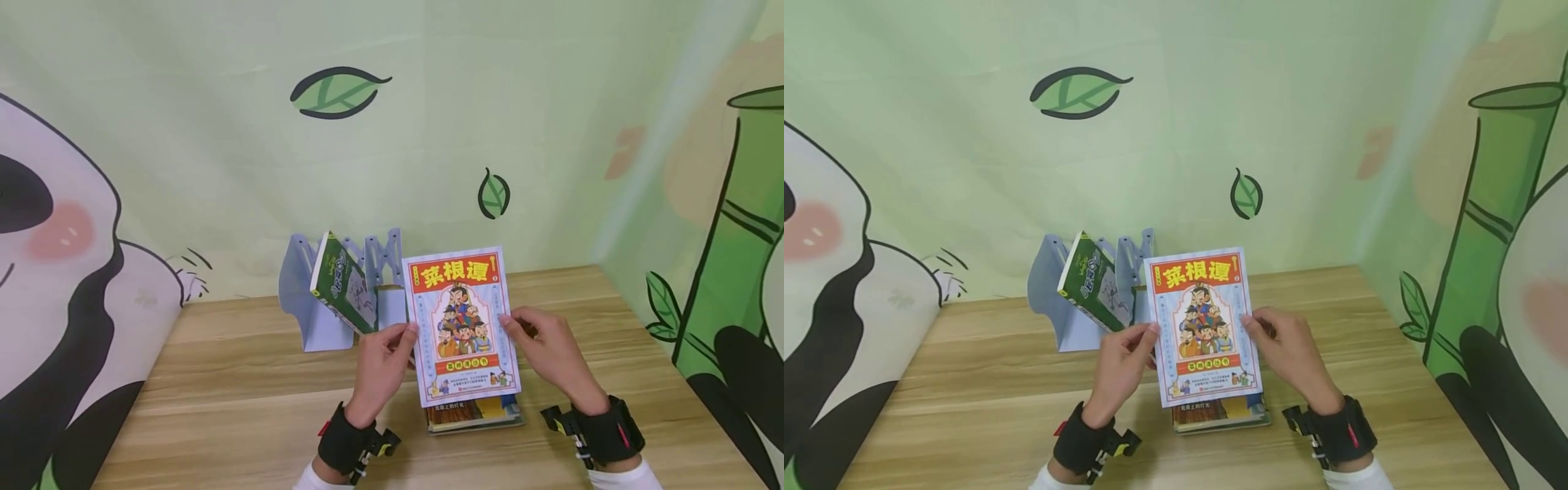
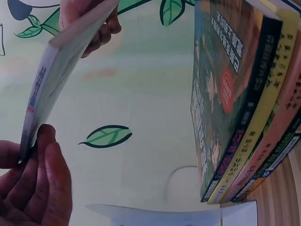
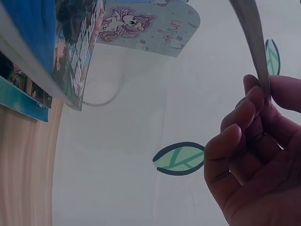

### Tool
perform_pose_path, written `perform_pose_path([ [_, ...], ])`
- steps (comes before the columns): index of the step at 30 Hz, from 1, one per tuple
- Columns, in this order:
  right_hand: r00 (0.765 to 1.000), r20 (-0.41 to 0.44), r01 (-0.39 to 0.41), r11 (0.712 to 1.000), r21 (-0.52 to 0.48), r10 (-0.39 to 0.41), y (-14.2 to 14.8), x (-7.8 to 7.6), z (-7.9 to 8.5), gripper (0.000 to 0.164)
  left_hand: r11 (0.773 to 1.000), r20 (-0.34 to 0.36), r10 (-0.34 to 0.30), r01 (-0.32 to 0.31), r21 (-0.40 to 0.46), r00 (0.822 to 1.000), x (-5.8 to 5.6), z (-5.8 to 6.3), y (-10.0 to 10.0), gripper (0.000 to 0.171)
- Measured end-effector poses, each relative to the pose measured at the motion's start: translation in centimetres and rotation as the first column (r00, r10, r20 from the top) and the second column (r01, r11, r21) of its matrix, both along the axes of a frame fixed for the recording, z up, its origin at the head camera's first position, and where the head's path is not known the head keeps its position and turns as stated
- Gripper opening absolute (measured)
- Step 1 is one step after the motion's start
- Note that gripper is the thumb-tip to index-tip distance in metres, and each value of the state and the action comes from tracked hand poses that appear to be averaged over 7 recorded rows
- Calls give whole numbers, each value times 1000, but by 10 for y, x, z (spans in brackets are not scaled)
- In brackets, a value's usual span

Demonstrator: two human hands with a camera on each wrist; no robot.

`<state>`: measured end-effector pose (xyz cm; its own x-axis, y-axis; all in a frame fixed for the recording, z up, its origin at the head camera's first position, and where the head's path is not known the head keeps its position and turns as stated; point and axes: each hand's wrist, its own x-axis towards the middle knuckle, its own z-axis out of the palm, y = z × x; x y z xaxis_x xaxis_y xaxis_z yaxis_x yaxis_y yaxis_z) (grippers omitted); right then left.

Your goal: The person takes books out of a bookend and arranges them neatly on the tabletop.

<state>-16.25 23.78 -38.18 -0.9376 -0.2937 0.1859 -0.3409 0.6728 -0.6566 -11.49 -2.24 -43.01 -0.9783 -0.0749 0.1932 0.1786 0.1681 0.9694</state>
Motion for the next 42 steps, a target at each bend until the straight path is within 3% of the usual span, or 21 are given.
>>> perform_pose_path([
  [27,993,109,-60,993,106,48,5,-8,-6,30,986,72,-53,64,-152,996,-9,-11,-5,25],
  [35,987,143,-95,987,127,76,8,-12,-16,27,979,116,-74,95,-181,990,-11,-15,-5,26],
  [42,981,173,-118,981,152,91,10,-15,-22,30,969,108,-91,113,-219,990,-12,-18,-7,28],
])
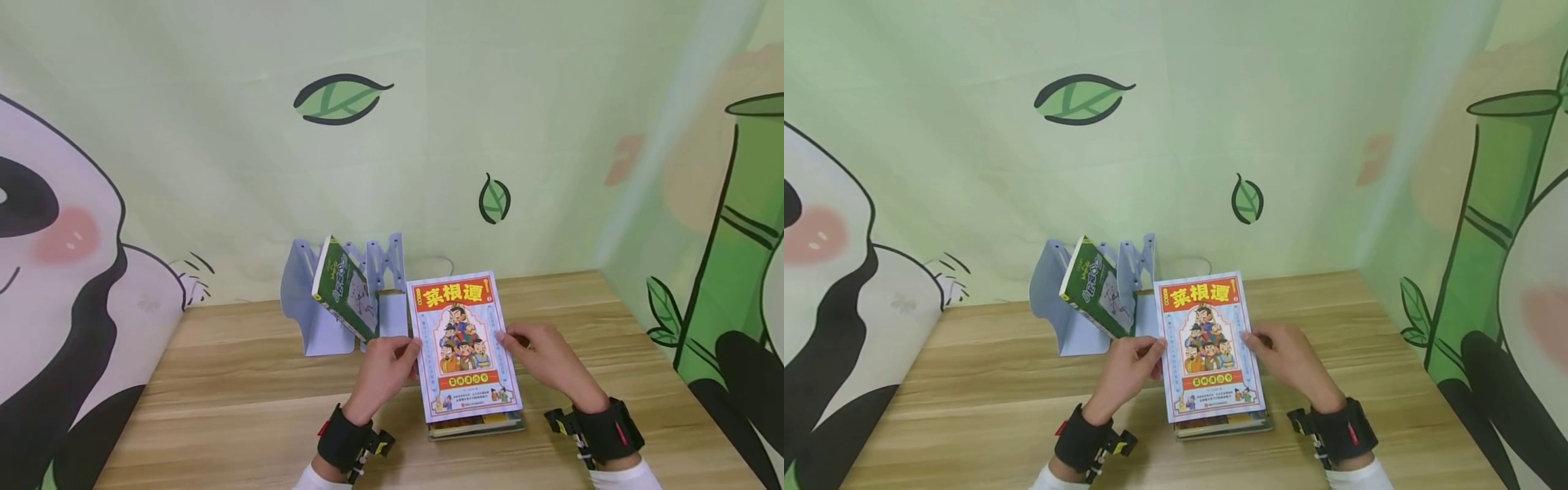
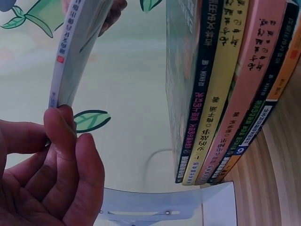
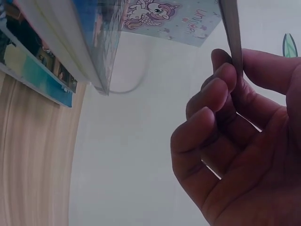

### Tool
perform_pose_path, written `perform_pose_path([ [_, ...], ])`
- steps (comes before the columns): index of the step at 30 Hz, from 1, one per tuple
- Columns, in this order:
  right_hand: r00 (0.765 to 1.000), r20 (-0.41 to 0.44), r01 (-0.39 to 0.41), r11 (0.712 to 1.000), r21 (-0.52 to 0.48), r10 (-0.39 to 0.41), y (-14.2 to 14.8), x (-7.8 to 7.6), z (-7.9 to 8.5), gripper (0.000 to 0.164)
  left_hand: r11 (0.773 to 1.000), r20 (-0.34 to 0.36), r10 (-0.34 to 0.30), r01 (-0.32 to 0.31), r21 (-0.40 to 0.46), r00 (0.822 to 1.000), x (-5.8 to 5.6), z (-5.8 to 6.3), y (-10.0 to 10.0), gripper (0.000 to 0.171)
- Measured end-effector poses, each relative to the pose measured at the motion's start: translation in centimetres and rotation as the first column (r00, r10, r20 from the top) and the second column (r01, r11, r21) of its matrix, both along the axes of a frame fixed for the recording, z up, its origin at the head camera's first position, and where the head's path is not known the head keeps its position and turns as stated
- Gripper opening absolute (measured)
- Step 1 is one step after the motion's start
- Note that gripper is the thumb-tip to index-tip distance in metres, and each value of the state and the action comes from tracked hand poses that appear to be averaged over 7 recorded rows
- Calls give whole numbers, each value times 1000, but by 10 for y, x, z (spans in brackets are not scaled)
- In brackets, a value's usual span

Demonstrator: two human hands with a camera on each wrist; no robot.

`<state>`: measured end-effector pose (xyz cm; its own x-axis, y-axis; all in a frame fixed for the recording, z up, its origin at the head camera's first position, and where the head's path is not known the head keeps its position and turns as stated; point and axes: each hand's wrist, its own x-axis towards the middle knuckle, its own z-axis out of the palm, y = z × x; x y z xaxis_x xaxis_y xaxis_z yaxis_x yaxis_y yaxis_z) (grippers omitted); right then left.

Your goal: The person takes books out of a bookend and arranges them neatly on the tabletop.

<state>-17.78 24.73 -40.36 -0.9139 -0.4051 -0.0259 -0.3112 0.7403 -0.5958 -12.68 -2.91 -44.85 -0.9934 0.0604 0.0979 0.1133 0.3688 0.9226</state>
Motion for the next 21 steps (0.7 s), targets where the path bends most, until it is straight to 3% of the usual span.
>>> perform_pose_path([
  [21,998,43,-52,996,68,50,3,-7,-14,25,997,83,-59,63,-43,995,-5,-14,-2,29],
])
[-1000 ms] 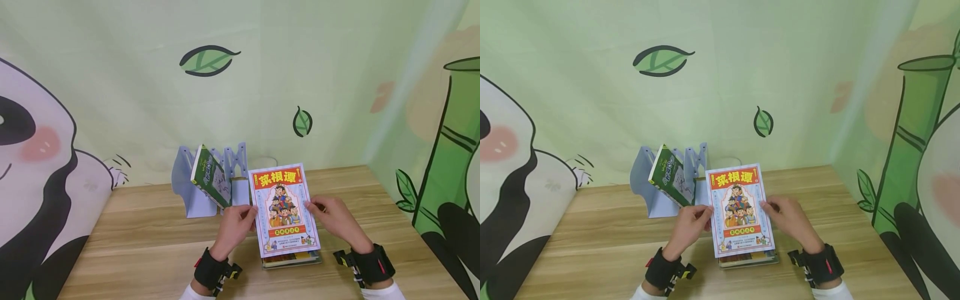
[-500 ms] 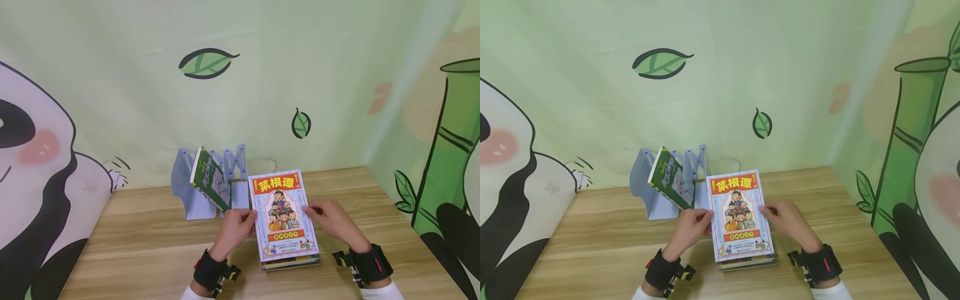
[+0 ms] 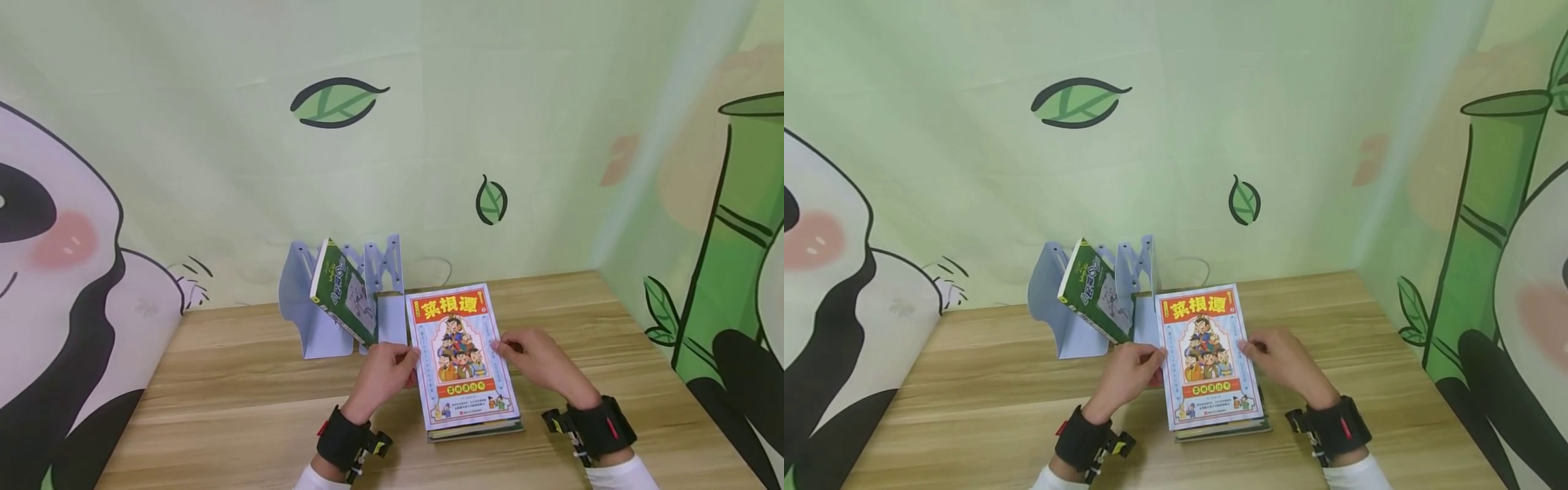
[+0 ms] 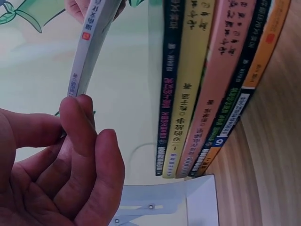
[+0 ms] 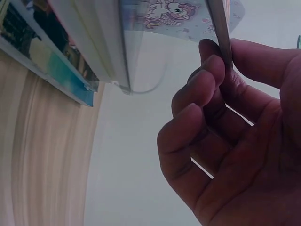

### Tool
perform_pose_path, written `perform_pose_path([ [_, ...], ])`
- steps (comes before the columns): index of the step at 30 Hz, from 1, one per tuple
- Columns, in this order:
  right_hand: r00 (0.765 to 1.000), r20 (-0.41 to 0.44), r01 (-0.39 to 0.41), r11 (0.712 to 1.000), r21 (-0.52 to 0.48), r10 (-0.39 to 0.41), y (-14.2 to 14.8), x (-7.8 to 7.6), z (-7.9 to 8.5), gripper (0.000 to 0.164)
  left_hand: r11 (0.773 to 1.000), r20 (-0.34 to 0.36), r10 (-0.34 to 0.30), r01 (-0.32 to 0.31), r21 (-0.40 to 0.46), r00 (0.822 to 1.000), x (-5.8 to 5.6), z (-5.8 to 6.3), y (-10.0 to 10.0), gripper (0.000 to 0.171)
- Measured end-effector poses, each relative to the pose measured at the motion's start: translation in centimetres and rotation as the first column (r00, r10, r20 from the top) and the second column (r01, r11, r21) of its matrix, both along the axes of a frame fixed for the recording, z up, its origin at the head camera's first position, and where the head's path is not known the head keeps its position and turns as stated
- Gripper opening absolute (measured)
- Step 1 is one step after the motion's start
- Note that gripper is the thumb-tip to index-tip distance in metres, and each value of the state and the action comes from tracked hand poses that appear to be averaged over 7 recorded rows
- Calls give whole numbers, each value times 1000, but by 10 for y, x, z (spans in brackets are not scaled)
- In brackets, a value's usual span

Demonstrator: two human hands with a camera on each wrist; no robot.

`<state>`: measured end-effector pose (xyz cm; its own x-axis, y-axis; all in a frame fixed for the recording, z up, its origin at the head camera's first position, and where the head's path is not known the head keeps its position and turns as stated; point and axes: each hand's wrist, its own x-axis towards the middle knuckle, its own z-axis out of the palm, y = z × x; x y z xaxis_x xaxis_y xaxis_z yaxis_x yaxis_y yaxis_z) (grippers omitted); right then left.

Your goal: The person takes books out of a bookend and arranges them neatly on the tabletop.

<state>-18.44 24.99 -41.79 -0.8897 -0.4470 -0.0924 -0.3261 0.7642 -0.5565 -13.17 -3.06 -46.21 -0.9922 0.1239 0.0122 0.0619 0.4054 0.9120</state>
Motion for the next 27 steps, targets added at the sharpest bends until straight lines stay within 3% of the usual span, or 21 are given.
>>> perform_pose_path([
  [27,998,44,-45,999,17,44,1,-4,-19,22,998,85,-19,24,-60,996,-5,-19,0,24],
])
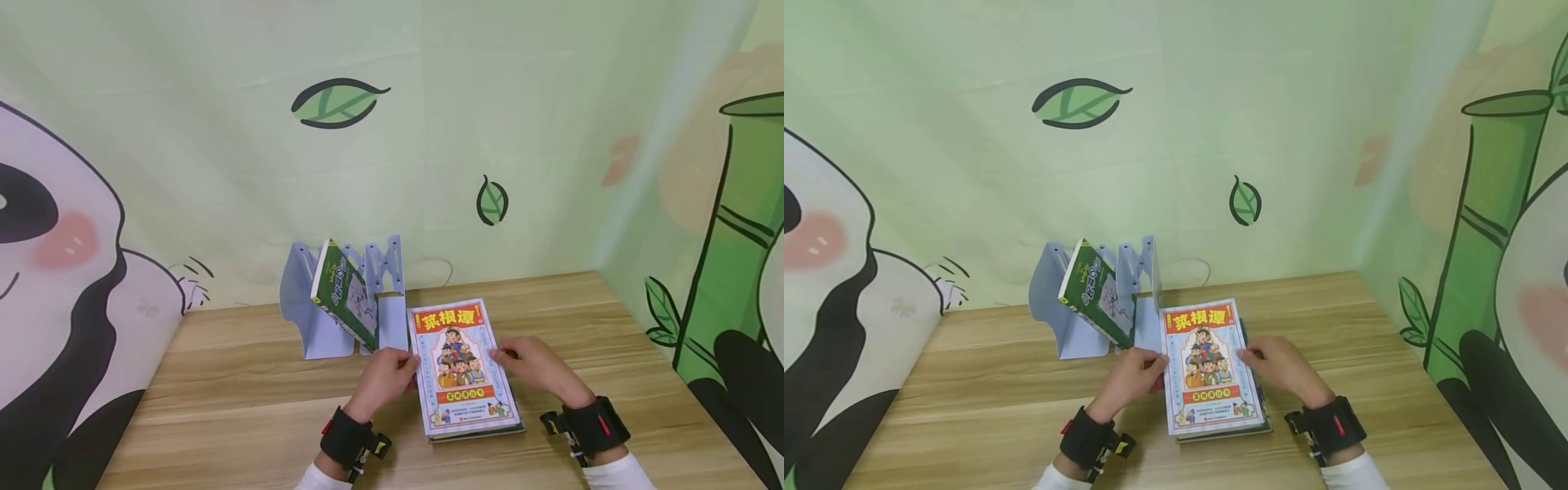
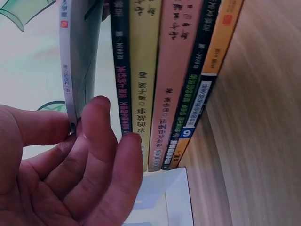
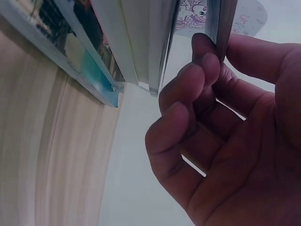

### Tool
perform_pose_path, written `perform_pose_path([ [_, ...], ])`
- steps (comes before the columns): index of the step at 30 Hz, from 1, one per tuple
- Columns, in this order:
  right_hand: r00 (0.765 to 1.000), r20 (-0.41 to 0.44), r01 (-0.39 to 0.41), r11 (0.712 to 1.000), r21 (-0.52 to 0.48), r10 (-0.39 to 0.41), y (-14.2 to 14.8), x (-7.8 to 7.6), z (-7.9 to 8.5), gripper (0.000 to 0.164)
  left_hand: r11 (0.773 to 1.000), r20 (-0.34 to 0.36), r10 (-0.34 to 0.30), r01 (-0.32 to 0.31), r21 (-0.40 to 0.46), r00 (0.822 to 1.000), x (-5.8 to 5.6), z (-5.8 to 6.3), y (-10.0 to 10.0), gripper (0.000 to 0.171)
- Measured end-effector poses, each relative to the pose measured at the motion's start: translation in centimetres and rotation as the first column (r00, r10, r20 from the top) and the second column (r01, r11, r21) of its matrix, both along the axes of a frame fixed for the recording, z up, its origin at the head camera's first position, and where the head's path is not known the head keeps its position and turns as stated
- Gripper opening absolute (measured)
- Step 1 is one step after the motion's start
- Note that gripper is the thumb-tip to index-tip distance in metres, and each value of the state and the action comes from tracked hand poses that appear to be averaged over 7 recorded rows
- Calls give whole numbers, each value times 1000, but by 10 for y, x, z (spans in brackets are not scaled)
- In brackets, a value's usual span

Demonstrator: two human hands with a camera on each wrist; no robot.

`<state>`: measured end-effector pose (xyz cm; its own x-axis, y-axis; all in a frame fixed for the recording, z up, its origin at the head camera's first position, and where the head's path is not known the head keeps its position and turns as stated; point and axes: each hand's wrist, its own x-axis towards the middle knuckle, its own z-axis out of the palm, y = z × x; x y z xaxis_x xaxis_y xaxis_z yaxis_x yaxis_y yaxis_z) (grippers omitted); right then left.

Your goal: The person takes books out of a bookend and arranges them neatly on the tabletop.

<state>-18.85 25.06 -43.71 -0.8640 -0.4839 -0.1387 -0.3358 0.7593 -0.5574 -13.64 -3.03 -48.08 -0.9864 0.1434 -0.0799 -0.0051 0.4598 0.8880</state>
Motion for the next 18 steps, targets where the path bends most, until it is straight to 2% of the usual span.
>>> perform_pose_path([
  [6,1000,25,0,1000,-1,0,-2,0,-1,23,1000,21,11,-10,-28,1000,0,0,2,24],
  [12,998,60,9,1000,17,-10,-3,-1,-3,24,996,2,-18,18,-91,1000,0,-4,2,26],
  [18,998,66,20,999,40,-22,-3,-1,-7,24,994,0,-36,35,-99,999,0,-8,2,29],
])
